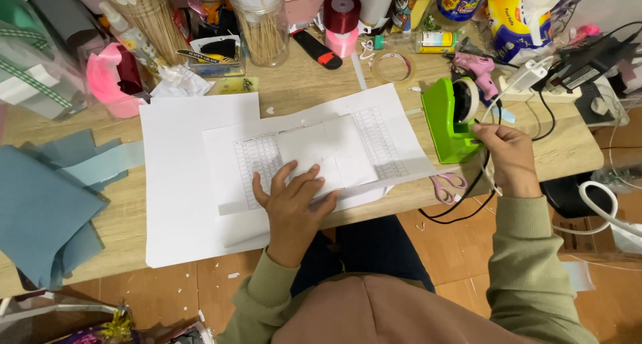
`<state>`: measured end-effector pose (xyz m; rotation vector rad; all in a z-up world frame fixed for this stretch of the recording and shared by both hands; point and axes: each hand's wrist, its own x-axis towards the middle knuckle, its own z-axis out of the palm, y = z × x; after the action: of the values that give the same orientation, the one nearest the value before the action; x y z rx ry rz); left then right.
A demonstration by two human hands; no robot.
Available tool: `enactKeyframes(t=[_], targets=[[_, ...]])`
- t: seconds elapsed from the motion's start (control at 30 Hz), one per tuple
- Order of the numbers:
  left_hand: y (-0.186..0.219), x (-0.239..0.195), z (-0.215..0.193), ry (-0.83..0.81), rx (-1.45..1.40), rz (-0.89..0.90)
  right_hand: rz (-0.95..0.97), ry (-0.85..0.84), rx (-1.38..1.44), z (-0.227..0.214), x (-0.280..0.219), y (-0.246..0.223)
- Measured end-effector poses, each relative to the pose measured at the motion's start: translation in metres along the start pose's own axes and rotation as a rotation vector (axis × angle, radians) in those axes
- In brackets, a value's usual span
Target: The person folds a printed paper template into a small box shape, aligning edges and creasing folds. They then use clear tape to secure the box's flaps and seams, pressing the tape down to hold the structure together.
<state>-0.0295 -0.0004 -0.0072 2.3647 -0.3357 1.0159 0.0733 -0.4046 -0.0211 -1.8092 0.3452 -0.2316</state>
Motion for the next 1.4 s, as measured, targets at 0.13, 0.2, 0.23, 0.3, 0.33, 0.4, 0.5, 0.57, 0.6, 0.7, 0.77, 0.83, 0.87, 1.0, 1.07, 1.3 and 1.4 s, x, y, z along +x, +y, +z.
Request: enactKeyframes(t=[0.13, 0.2, 0.23, 0.3, 0.33, 0.4, 0.5, 0.57, 0.6, 0.7, 0.77, 0.83, 0.87, 1.0, 1.07, 1.3, 1.4], targets=[[-0.001, -0.001, 0.001, 0.010, 0.008, 0.010, 0.048, 0.041, 0.052, 0.002, 0.007, 0.000], [0.001, -0.001, 0.000, -0.007, 0.007, -0.004, 0.025, 0.083, 0.184, -0.001, 0.017, 0.009], [0.000, 0.000, -0.001, -0.008, 0.006, -0.003, 0.026, 0.085, 0.185, 0.000, 0.015, 0.000], [0.001, -0.001, 0.000, -0.006, -0.017, -0.021, 0.068, 0.139, 0.132, -0.001, 0.007, -0.015], [0.001, -0.001, 0.000, -0.012, -0.026, -0.014, 0.072, 0.151, 0.132, -0.003, 0.002, -0.017], [0.001, -0.002, 0.000, -0.014, 0.005, -0.016, 0.012, 0.111, 0.188, -0.006, -0.008, -0.022], [-0.001, -0.003, 0.002, -0.006, 0.012, -0.010, 0.067, 0.125, 0.202, -0.009, -0.028, -0.021], [-0.001, -0.003, 0.003, -0.010, 0.014, -0.011, 0.092, 0.120, 0.207, -0.007, -0.037, -0.017], [-0.001, -0.004, 0.002, -0.013, 0.021, -0.012, 0.117, 0.110, 0.214, -0.005, -0.042, -0.014], [-0.001, -0.004, 0.002, -0.015, 0.023, -0.012, 0.179, 0.154, 0.162, 0.002, -0.051, -0.016], [0.000, -0.003, 0.002, -0.010, 0.032, -0.009, 0.185, 0.159, 0.168, 0.001, -0.046, -0.005], [-0.001, -0.004, 0.002, -0.007, 0.041, -0.006, 0.193, 0.166, 0.174, 0.002, -0.045, 0.000], [-0.001, -0.004, 0.003, -0.005, 0.040, -0.001, 0.182, 0.174, 0.136, 0.003, -0.045, 0.000], [-0.001, -0.005, 0.002, -0.015, 0.030, -0.007, 0.094, 0.129, 0.066, -0.001, -0.046, 0.002], [0.000, -0.004, 0.003, -0.013, 0.024, -0.011, 0.042, 0.092, 0.026, -0.009, -0.042, 0.006], [0.000, -0.004, 0.005, 0.034, 0.062, 0.044, -0.075, 0.020, -0.185, -0.029, -0.028, 0.019], [-0.003, -0.002, 0.005, 0.044, 0.108, 0.130, -0.081, -0.056, -0.210, -0.030, -0.031, 0.003]])
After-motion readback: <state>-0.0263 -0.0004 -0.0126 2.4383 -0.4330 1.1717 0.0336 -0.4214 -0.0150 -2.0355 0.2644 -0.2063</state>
